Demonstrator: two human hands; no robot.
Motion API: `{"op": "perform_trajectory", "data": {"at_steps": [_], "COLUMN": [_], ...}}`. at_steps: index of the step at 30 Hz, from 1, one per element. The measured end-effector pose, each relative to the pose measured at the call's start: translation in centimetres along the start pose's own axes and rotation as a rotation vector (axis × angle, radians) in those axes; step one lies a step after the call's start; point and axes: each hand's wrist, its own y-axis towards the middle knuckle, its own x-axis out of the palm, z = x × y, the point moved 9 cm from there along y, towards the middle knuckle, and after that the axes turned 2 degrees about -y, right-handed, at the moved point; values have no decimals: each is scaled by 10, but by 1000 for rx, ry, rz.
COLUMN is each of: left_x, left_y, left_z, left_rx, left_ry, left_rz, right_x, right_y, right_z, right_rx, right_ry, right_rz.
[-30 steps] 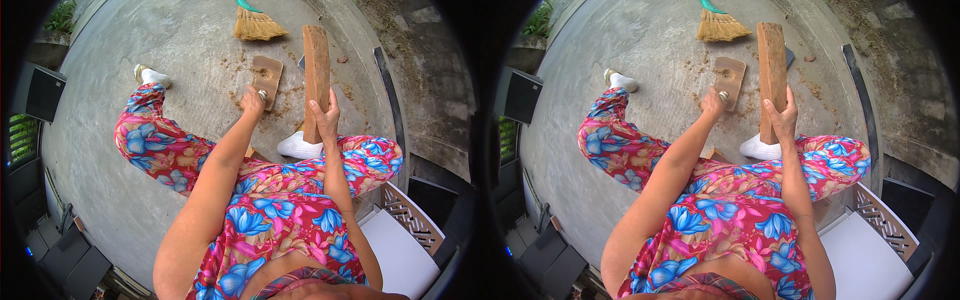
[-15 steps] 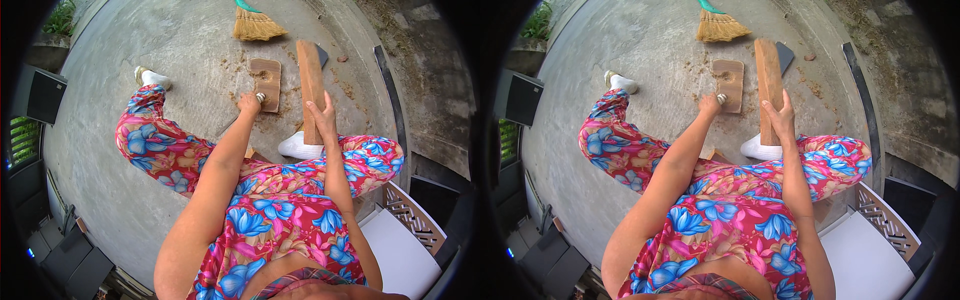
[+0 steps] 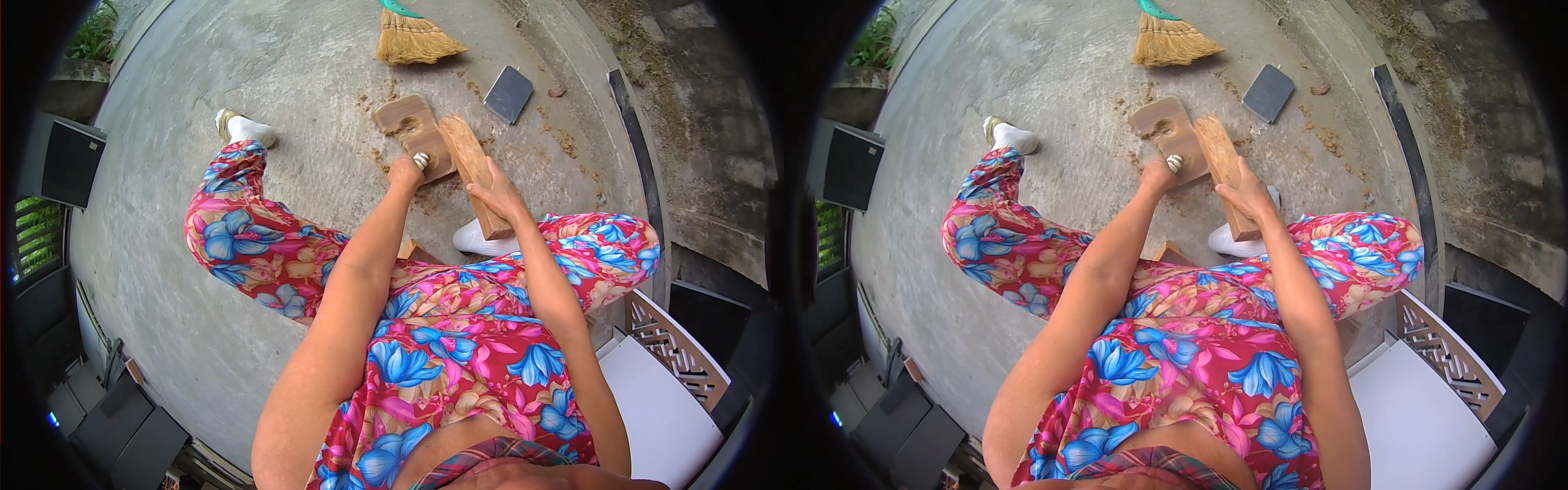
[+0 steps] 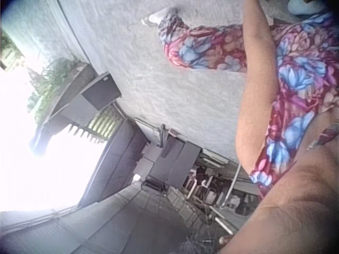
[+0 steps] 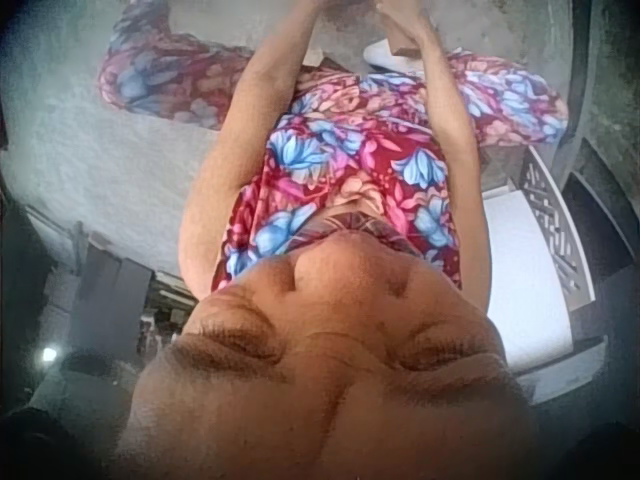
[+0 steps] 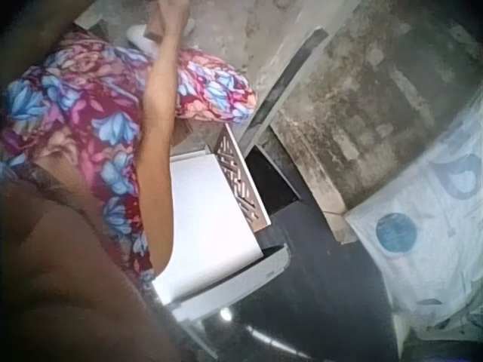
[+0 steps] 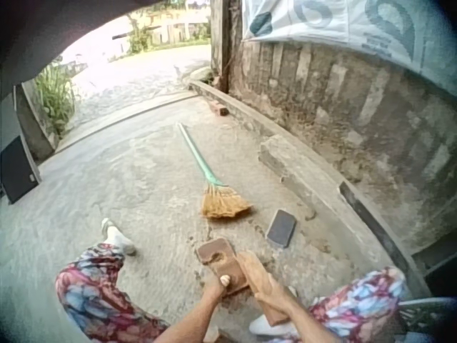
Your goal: The person is using a chisel and a mallet to carve or shape a piece of wood while sitting on the ground.
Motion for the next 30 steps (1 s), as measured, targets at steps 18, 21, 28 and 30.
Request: {"op": "perform_trajectory", "data": {"at_steps": [18, 21, 28, 30], "left_x": [-40, -19, -3, -6], "left_y": [-88, -109, -114, -112], "left_z": [168, 175, 187, 188], "left_rx": [778, 871, 950, 961], "left_ry": [-142, -155, -254, -269], "left_rz": [185, 169, 84, 99], "right_x": [-96, -92, -103, -105], "right_y": [-17, -19, -28, -33], "right_z": [-15, 7, 17, 7], "right_rx": [-243, -61, -16, -54], "right_ry": [502, 697, 734, 721], "right_rz": [526, 449, 481, 484]}}
